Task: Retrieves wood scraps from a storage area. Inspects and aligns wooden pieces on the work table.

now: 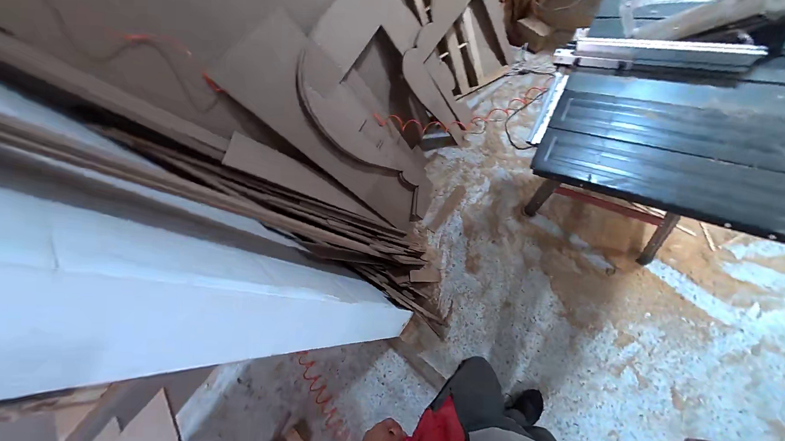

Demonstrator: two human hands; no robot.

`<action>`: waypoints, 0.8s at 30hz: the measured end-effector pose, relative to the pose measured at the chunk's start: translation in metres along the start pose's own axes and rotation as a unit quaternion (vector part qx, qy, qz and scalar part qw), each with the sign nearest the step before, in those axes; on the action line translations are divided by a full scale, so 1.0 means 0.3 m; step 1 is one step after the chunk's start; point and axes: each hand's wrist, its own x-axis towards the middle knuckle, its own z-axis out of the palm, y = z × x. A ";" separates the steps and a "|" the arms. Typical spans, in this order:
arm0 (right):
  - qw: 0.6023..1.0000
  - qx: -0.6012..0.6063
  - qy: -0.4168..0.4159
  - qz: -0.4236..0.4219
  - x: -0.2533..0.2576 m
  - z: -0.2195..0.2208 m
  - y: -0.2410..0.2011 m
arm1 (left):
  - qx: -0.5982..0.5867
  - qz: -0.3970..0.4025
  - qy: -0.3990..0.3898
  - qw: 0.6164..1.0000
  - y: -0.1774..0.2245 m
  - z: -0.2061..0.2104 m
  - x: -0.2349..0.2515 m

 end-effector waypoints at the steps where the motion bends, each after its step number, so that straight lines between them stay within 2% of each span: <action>1: 1.000 -0.019 -0.017 0.005 0.047 0.017 -0.050 | -0.021 0.004 0.006 1.000 -0.005 0.019 0.000; 3: 0.996 -0.060 -0.065 0.015 0.142 0.066 -0.151 | -0.069 0.000 0.019 0.997 -0.020 0.040 0.027; 6: 0.984 -0.125 -0.122 0.025 0.300 0.147 -0.275 | -0.154 -0.043 0.036 0.987 -0.001 0.000 0.117; 10: 0.974 -0.177 -0.139 0.038 0.530 0.256 -0.416 | -0.216 -0.064 0.044 0.973 0.098 -0.155 0.329; 14: 0.976 -0.177 -0.123 0.032 0.747 0.430 -0.634 | -0.220 -0.018 0.041 0.974 0.309 -0.462 0.561; 19: 0.973 -0.186 -0.139 0.005 0.961 0.687 -0.965 | -0.224 0.047 0.033 0.973 0.630 -0.895 0.663; 22: 0.966 -0.204 -0.155 0.007 1.086 0.780 -1.102 | -0.229 0.041 0.038 0.972 0.727 -1.056 0.711; 24: 0.960 -0.216 -0.175 0.005 1.196 0.833 -1.183 | -0.249 0.031 0.043 0.967 0.743 -1.121 0.756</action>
